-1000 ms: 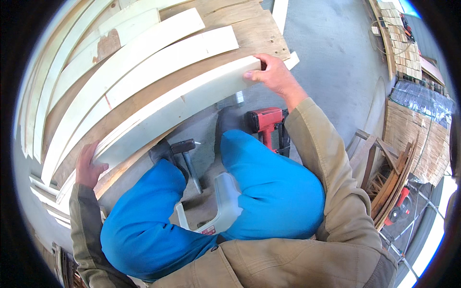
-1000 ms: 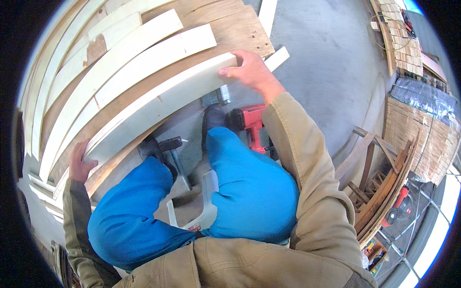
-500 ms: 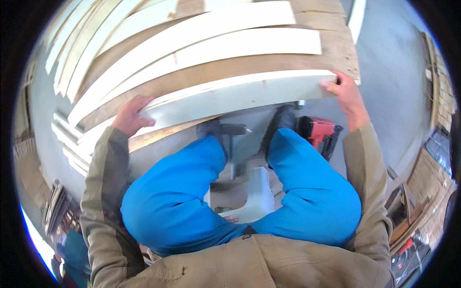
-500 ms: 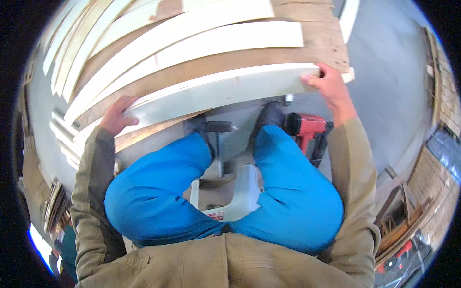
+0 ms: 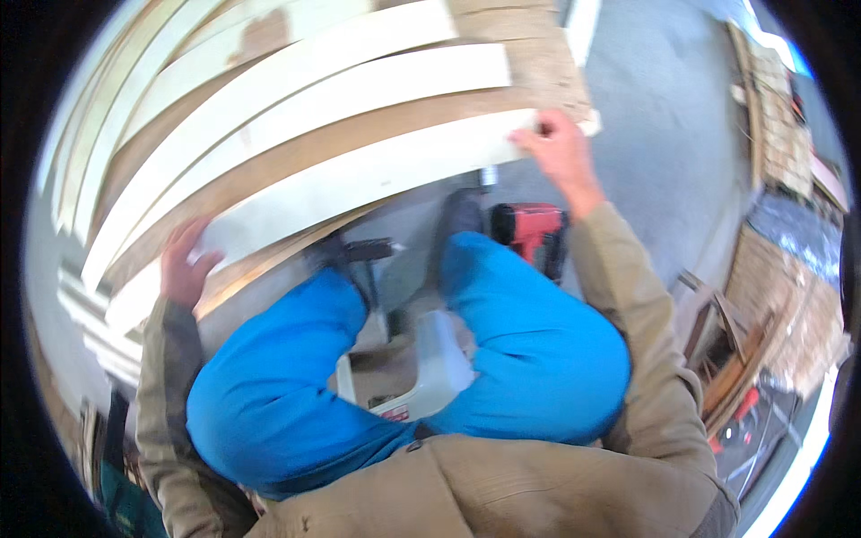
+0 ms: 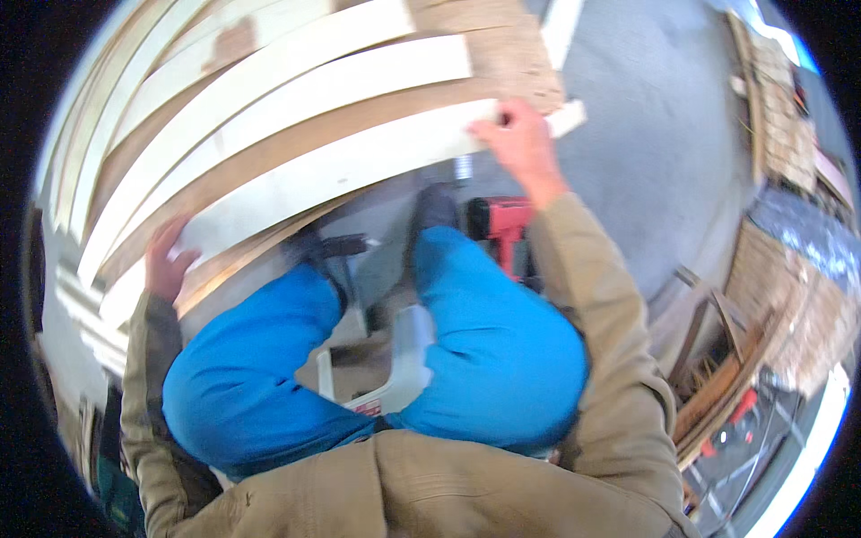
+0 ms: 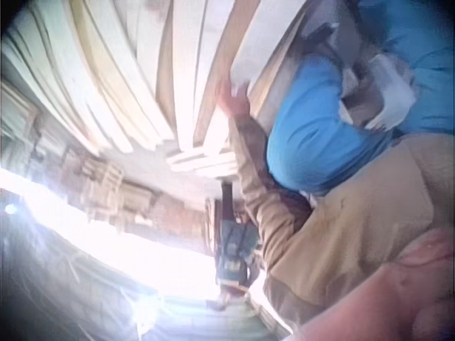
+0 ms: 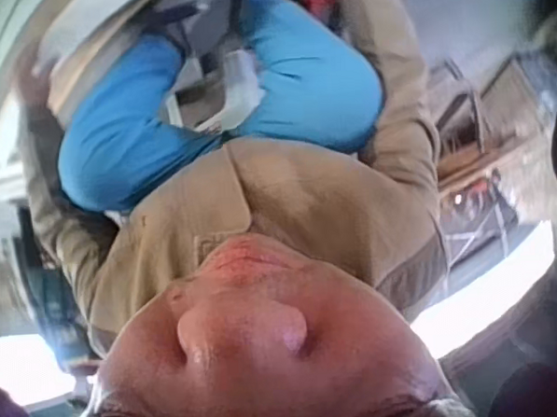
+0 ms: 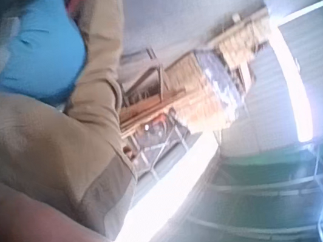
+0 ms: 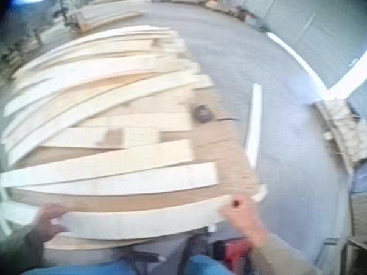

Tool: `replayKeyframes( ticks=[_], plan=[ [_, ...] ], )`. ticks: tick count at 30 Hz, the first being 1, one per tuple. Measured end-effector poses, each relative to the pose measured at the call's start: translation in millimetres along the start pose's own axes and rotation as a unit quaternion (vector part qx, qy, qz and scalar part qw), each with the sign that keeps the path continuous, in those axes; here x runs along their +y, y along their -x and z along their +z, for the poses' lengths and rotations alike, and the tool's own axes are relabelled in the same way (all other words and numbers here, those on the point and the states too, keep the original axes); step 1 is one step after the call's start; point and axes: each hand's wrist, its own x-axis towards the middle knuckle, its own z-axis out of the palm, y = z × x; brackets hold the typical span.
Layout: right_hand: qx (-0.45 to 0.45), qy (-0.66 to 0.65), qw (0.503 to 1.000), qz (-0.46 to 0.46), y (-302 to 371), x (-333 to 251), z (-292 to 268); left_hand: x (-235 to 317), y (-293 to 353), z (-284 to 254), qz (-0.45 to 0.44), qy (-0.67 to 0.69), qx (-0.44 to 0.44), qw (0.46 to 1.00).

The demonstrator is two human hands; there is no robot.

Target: The person positions white wooden planks onto a curved wooden base and secures them using a red pneumatic nail gun. They repeatedly align each plank and drive nails along its length to attach it to the structure.

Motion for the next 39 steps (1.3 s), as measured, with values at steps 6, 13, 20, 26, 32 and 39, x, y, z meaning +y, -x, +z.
replayKeyframes(
  ticks=[6,13,20,26,32,39],
  plan=[
    [0.05,0.013,0.999,0.018,5.3,-17.4,10.6,22.0,-0.7,-7.8,0.004,-0.087,-0.005,0.996],
    [0.083,-0.036,0.996,-0.021,17.9,-19.1,11.7,111.4,-21.9,-7.1,0.074,-0.23,-0.105,0.965],
    [0.095,-0.074,0.993,-0.022,26.9,-17.1,12.1,139.1,-49.3,40.3,0.056,-0.25,-0.063,0.965],
    [0.102,-0.123,0.986,-0.05,28.3,-12.1,11.7,134.2,-50.5,41.3,0.069,-0.232,-0.05,0.969],
    [0.106,-0.169,0.979,-0.04,29.3,-5.2,15.5,130.2,-46.8,44.6,0.067,-0.208,-0.037,0.975],
    [0.127,-0.222,0.966,0.014,30.3,3.8,30.4,133.0,-47.1,45.3,0.047,-0.219,-0.053,0.973]
  ],
)
